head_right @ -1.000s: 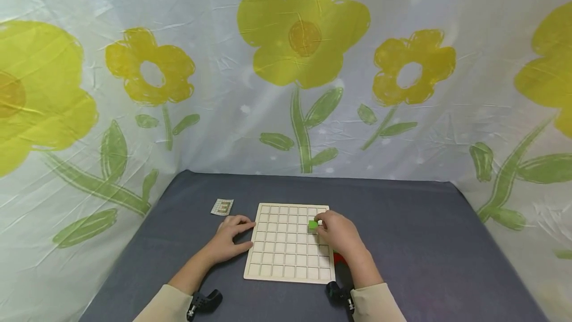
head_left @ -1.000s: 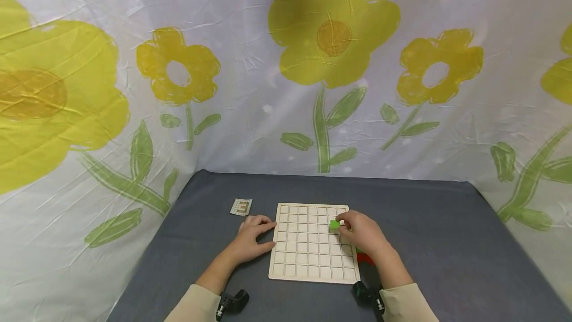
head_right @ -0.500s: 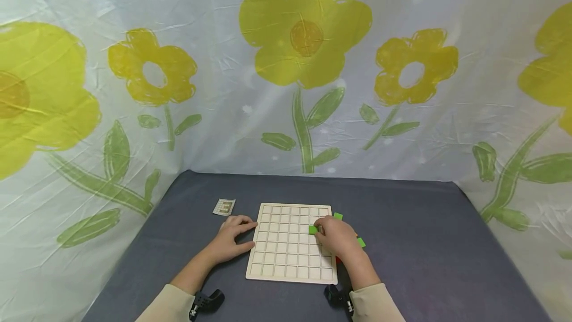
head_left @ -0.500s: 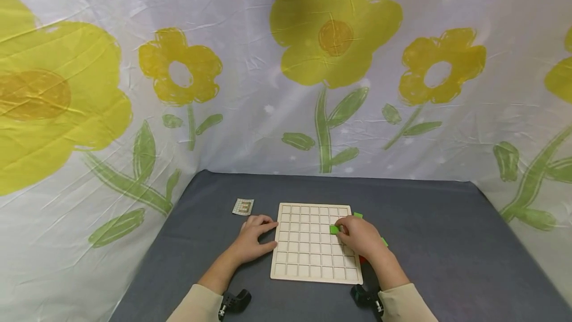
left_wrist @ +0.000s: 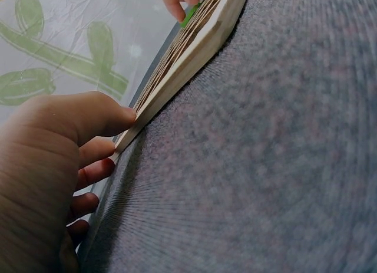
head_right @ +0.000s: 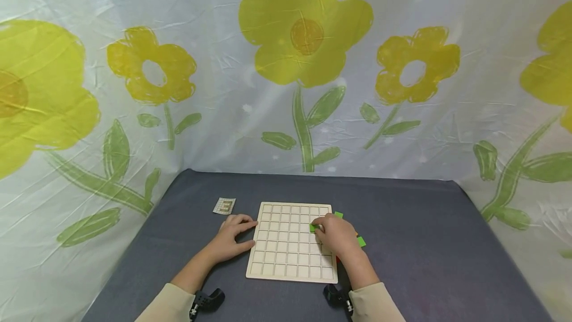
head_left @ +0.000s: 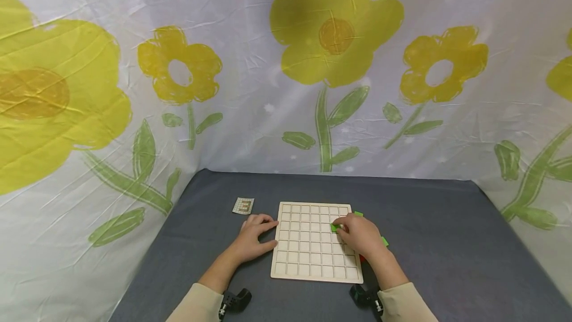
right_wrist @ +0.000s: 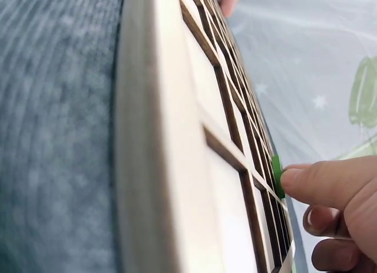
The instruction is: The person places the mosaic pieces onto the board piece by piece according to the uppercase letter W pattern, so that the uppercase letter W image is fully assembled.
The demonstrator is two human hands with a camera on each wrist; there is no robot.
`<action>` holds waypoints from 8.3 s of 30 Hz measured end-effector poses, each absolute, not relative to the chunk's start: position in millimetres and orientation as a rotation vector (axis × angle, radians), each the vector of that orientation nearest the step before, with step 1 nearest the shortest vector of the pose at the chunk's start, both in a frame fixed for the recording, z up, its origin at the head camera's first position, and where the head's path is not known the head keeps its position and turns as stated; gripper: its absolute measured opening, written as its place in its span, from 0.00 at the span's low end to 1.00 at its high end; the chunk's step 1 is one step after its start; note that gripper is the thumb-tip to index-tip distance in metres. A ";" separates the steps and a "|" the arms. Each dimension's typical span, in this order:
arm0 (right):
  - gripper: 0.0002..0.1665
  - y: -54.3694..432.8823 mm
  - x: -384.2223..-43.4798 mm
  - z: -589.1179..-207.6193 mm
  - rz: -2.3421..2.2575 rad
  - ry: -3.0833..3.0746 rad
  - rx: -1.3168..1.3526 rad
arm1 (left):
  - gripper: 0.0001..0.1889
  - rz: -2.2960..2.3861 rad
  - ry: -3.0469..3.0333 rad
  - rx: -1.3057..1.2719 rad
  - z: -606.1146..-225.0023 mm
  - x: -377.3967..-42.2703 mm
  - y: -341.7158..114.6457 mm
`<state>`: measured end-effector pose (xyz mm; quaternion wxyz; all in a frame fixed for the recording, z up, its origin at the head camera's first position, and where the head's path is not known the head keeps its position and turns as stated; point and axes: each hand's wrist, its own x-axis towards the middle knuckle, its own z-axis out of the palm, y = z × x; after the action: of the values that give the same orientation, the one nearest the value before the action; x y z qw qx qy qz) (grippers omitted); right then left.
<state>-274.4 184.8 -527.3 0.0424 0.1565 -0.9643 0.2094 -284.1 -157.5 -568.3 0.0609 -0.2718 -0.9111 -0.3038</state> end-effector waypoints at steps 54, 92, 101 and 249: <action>0.22 295.0 -278.2 -521.6 1.358 -2.998 0.156 | 0.27 -0.924 -2.742 -0.837 -572.6 -285.4 -158.4; 0.20 289.0 -281.4 -529.0 1.287 -3.078 0.132 | 0.27 -0.934 -2.747 -0.835 -569.9 -285.0 -156.6; 0.20 288.3 -282.0 -530.1 1.221 -3.089 0.156 | 0.27 -0.929 -2.740 -0.839 -570.8 -285.3 -157.6; 0.20 284.6 -266.9 -518.8 1.367 -3.065 0.313 | 0.26 -0.928 -2.743 -0.835 -570.3 -284.3 -158.8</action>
<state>-266.9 284.6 -518.8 -0.1145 0.0923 -0.9033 0.4030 -284.3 -158.8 -570.3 0.0641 -0.2765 -0.9083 -0.3072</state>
